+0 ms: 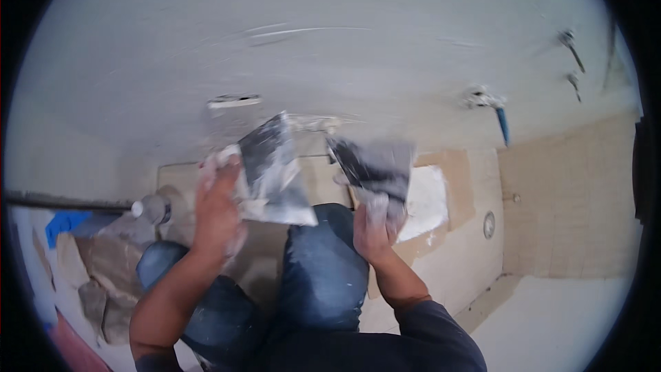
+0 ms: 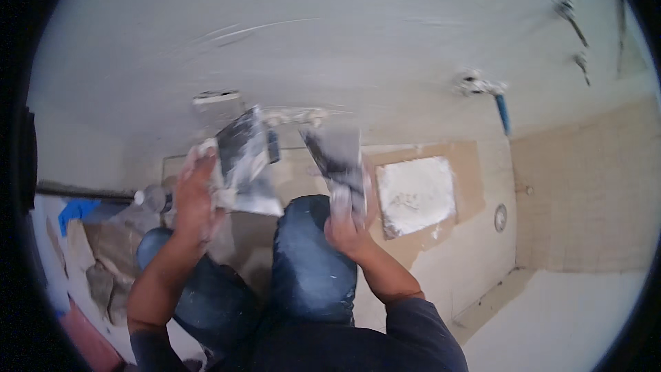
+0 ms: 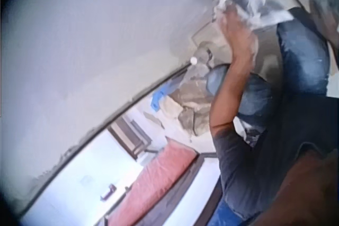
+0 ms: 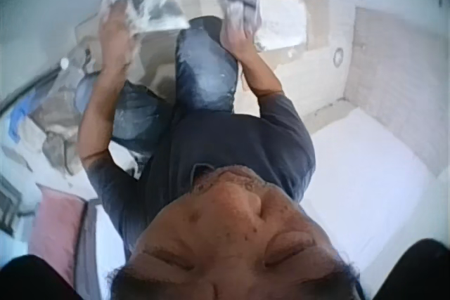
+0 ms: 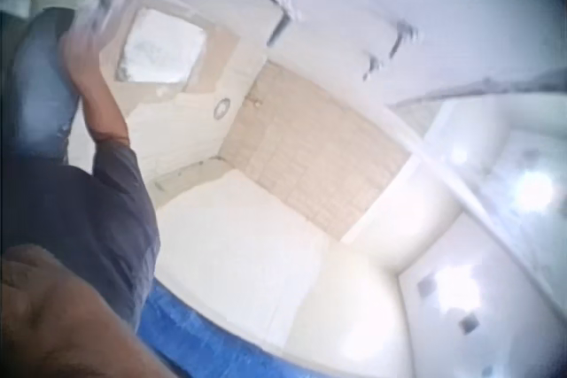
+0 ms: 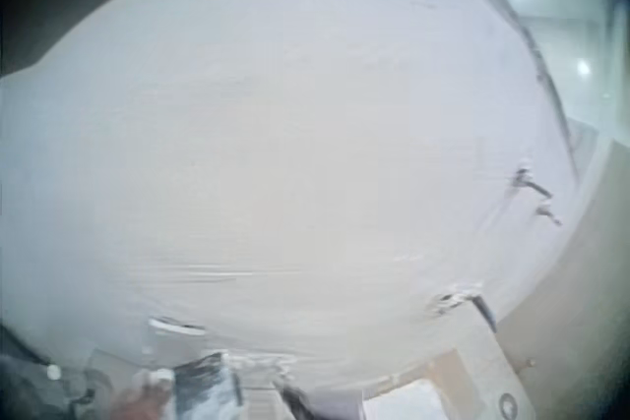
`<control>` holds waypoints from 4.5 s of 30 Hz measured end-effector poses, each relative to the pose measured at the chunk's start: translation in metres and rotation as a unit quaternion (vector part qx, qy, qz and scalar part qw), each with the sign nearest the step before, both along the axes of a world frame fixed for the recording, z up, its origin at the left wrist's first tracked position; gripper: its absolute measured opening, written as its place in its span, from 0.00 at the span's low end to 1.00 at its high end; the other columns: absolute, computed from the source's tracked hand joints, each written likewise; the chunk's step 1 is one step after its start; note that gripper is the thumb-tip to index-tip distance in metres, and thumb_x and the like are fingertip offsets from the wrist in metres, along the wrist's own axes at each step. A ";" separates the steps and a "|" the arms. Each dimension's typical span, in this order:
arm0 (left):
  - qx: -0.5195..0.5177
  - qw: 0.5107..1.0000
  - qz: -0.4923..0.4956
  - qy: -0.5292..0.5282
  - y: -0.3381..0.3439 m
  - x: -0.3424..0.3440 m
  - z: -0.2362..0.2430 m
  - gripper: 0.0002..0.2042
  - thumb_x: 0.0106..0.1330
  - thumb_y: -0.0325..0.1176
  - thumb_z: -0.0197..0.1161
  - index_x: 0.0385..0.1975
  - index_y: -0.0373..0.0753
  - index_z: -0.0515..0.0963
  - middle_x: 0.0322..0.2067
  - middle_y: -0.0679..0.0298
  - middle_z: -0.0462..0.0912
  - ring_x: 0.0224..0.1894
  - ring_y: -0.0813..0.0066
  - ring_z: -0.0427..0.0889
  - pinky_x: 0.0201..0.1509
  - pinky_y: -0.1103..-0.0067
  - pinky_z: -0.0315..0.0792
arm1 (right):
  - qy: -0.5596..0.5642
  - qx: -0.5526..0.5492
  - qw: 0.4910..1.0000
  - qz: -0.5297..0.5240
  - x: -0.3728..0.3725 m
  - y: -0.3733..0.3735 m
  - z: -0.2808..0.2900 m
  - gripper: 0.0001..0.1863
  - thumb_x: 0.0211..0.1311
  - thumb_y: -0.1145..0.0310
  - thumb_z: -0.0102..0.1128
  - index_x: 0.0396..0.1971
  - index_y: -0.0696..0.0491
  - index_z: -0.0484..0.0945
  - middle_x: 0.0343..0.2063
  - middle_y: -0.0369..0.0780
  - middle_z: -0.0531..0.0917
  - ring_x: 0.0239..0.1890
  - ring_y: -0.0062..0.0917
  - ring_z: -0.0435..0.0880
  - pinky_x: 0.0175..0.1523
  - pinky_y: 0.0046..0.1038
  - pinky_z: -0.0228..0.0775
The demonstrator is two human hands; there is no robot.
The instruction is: The person applies compound to a wall using putty knives, spreading and smoothing the paste around pipes and fixtures while repeatedly transferring paste between the knives.
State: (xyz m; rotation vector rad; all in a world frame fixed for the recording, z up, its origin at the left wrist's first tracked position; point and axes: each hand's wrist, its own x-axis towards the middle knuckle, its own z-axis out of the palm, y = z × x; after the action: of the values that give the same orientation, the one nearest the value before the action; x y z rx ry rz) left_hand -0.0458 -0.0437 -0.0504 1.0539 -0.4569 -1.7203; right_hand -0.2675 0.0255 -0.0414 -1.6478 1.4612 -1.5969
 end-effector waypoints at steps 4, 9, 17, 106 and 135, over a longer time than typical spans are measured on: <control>-0.022 0.993 0.011 0.113 0.004 -0.004 0.014 0.17 0.69 0.35 0.55 0.55 0.36 0.68 0.46 0.62 0.77 0.49 0.69 0.79 0.50 0.69 0.76 | 0.080 -0.183 0.966 0.162 0.027 -0.007 0.013 0.17 0.60 0.74 0.57 0.51 0.52 0.76 0.47 0.50 0.77 0.50 0.38 0.76 0.52 0.38 0.71; -0.015 0.993 0.040 0.107 -0.001 0.018 0.037 0.15 0.70 0.36 0.53 0.52 0.38 0.70 0.43 0.65 0.77 0.46 0.74 0.78 0.48 0.75 0.73 | 0.360 -0.118 0.914 0.143 0.020 -0.035 0.033 0.32 0.40 0.82 0.62 0.51 0.44 0.79 0.52 0.46 0.75 0.48 0.42 0.76 0.51 0.40 0.71; -0.193 0.956 -0.061 -0.214 -0.016 0.035 0.039 0.15 0.72 0.38 0.50 0.49 0.33 0.72 0.40 0.62 0.78 0.46 0.75 0.74 0.52 0.80 0.67 | 0.496 -0.030 0.858 0.128 0.009 -0.056 0.086 0.40 0.33 0.87 0.55 0.52 0.38 0.80 0.51 0.36 0.79 0.46 0.39 0.75 0.51 0.37 0.71; -0.566 0.062 0.373 -0.732 -0.112 0.177 0.200 0.23 0.58 0.42 0.69 0.43 0.28 0.73 0.41 0.49 0.79 0.41 0.52 0.81 0.45 0.65 0.76 | -0.524 0.139 0.827 0.151 -0.001 0.029 0.065 0.23 0.69 0.67 0.52 0.59 0.62 0.65 0.52 0.45 0.77 0.49 0.32 0.81 0.50 0.43 0.78; -0.618 0.107 0.442 -0.641 -0.199 0.145 0.203 0.15 0.58 0.38 0.66 0.34 0.35 0.71 0.28 0.57 0.75 0.26 0.55 0.77 0.27 0.68 0.72 | -0.558 0.121 0.724 -0.387 -0.098 -0.039 -0.158 0.17 0.70 0.61 0.50 0.56 0.46 0.71 0.43 0.34 0.79 0.40 0.25 0.80 0.42 0.40 0.75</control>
State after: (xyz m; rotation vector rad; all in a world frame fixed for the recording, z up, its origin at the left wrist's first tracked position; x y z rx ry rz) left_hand 0.0995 -0.2423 0.1527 0.6547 -1.4308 1.3138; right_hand -0.3652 -0.0135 -0.1991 0.3210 1.4978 -2.0319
